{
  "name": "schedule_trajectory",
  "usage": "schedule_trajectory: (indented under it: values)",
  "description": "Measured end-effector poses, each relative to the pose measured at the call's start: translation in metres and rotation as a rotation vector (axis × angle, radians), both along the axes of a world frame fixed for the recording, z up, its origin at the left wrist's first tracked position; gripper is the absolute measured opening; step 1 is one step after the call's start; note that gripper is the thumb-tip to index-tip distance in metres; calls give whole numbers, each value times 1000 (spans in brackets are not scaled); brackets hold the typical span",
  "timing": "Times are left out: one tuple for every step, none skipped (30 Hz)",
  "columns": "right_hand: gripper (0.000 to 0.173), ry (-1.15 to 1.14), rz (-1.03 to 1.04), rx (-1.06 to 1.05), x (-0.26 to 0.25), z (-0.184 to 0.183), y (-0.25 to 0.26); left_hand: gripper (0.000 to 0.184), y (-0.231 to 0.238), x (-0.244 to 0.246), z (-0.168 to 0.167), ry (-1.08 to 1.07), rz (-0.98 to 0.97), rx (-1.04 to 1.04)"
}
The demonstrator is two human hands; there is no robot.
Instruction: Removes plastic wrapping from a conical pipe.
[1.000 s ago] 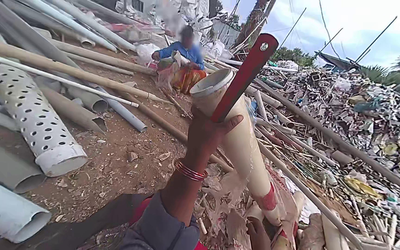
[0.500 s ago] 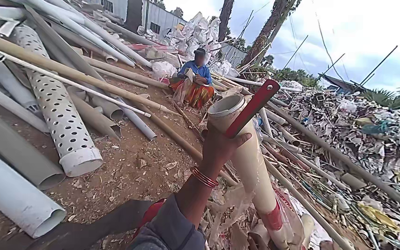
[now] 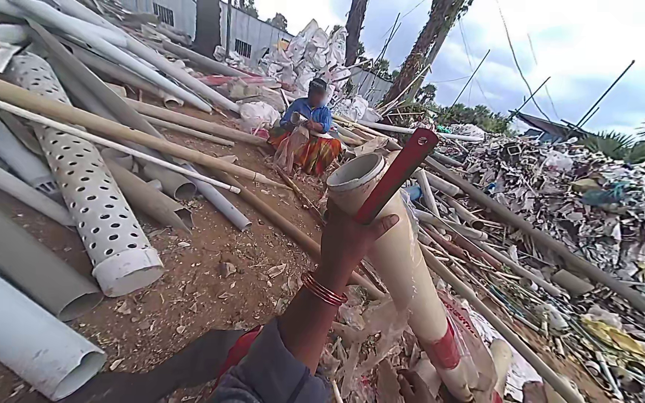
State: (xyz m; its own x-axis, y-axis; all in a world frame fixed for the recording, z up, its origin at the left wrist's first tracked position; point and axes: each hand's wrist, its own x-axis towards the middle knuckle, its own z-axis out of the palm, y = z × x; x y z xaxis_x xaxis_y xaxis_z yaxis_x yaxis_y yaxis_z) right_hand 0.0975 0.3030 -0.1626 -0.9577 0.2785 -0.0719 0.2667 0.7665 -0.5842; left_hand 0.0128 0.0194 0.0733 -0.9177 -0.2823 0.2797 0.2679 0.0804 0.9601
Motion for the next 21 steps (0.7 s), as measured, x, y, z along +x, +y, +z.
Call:
schedule_trajectory:
  values:
    - [34, -12, -2, -2, 0, 0, 0, 106, 0, -1, 0, -1, 0, 6]
    - [34, -20, -5, -6, -1, -1, 0, 107, 0, -2, -1, -3, -1, 14]
    - [33, -17, -5, -13, -1, -2, 1, 106, 0, -3, -2, -2, 2, 20]
    - [33, -13, -4, -20, -1, -3, 1, 105, 0, -4, -2, -4, 7, 24]
    - [32, -5, -3, -27, -2, -5, 1, 105, 1, -4, -2, -10, 12, 24]
    - [32, 0, -3, -37, -2, -7, 2, 103, 1, -4, -2, -16, 13, 22]
    - [31, -6, -3, -42, -1, -8, 3, 102, 2, -4, -3, -21, 14, 21]
    - [31, -15, -1, -45, -1, -8, 5, 102, 3, -4, -3, -22, 18, 17]
    - [31, -19, 4, -44, -2, -8, 5, 102, 2, -5, -3, -29, 15, 12]
    - [31, -29, 6, -42, -3, -7, 5, 102, 2, -5, -2, -41, 16, 5]
    - [31, -38, 4, -41, -3, -6, 5, 103, 1, -4, -1, -60, 10, -7]
    - [31, -43, 0, -40, -3, -6, 5, 105, 1, -3, 0, -66, 6, -15]
    - [31, -45, -4, -39, -3, -5, 6, 107, 1, -3, 0, -64, 9, -17]
    - [31, -39, -8, -32, -4, -5, 7, 109, 2, -3, 0, -60, 13, -17]
    - [30, -31, -13, -24, -4, -5, 8, 110, 2, -3, -1, -60, 14, -20]
    - [30, -21, -16, -16, -3, -5, 9, 111, 3, -2, -1, -58, 12, -16]
    - [29, -14, -20, -16, -3, -3, 10, 111, 4, -2, -3, -49, 16, -13]
    - [29, -3, -32, -34, -3, 0, 10, 109, 5, -2, -3, -37, 22, -11]
    - [29, 16, -56, -87, -4, 4, 10, 107, 4, -2, -3, -26, 30, -5]
    - [31, 30, -99, -198, -5, 9, 6, 105, 3, -3, -3, -14, 44, 3]
    - [34, 32, -164, -366, -5, 15, 2, 101, 3, -3, -6, 1, 59, 23]
